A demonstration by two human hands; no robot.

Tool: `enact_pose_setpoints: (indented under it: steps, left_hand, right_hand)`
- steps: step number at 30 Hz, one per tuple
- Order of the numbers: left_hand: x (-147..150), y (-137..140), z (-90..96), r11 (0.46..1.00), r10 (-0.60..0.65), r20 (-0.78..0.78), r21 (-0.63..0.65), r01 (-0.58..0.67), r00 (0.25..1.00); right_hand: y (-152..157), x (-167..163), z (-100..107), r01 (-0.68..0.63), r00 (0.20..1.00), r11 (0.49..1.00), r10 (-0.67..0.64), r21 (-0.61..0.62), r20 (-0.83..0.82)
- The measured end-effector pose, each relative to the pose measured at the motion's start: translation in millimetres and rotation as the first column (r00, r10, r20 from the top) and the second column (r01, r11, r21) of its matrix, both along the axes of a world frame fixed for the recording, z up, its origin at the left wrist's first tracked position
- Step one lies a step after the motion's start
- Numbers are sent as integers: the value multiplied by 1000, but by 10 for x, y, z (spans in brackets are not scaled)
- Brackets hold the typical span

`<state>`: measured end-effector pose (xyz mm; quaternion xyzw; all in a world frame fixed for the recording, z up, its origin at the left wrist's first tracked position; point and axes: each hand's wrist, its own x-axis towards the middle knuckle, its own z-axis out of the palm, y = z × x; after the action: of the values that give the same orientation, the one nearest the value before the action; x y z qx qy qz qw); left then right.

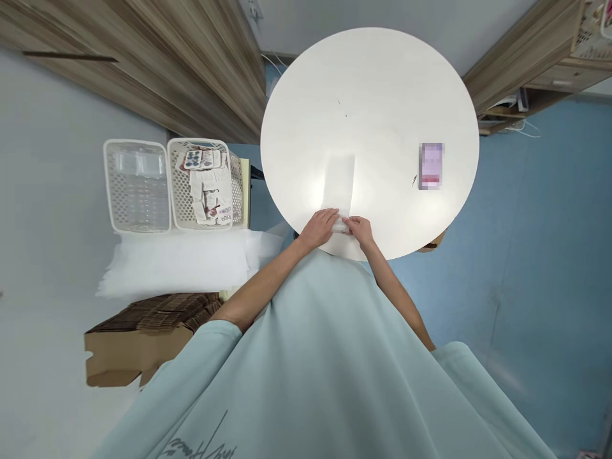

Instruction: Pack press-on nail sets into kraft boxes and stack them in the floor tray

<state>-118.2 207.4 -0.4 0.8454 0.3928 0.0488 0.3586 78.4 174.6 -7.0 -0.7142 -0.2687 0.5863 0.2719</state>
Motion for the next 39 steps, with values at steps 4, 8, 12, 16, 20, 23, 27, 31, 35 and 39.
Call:
enact_pose_setpoints:
  steps: [4, 8, 12, 16, 20, 23, 27, 31, 35, 39]
  left_hand:
    - [-9, -21, 29, 999, 31, -29, -27, -32, 999]
    - [-18, -31, 43, 997, 60, -24, -38, -61, 998]
    - [-24, -22, 37, 994, 95, -7, -46, -95, 995]
    - [-35, 7, 52, 983, 166, -11, -82, -167, 986]
    - [-74, 50, 62, 955, 278, 11, -112, -275, 961]
    - [-100, 88, 35, 913, 382, 32, -165, -372, 924]
    - [-71, 169, -30, 807, 555, 11, -250, -535, 832]
    - [29, 274, -78, 676, 694, -44, -302, -672, 718]
    - [123, 336, -101, 629, 746, -54, -274, -728, 664]
    - [144, 344, -117, 634, 751, -45, -234, -737, 659]
  right_hand:
    - [-109, 107, 130, -206, 938, 972, 163, 116, 307]
    - [-158, 172, 263, -568, 735, 798, 383, 200, 559]
    - [-116, 180, 288, -695, 656, 696, 509, 182, 557]
    - [-62, 218, 237, -666, 695, 717, 497, 206, 520]
    - [7, 263, 173, -607, 760, 756, 461, 245, 458]
    - [84, 268, 129, -548, 807, 791, 412, 274, 424]
    - [200, 236, 82, -490, 841, 819, 354, 299, 408]
    - [314, 181, 46, -463, 829, 854, 321, 238, 459]
    - [401, 121, 0, -420, 812, 892, 285, 170, 510]
    - [436, 63, -20, -392, 788, 915, 283, 91, 547]
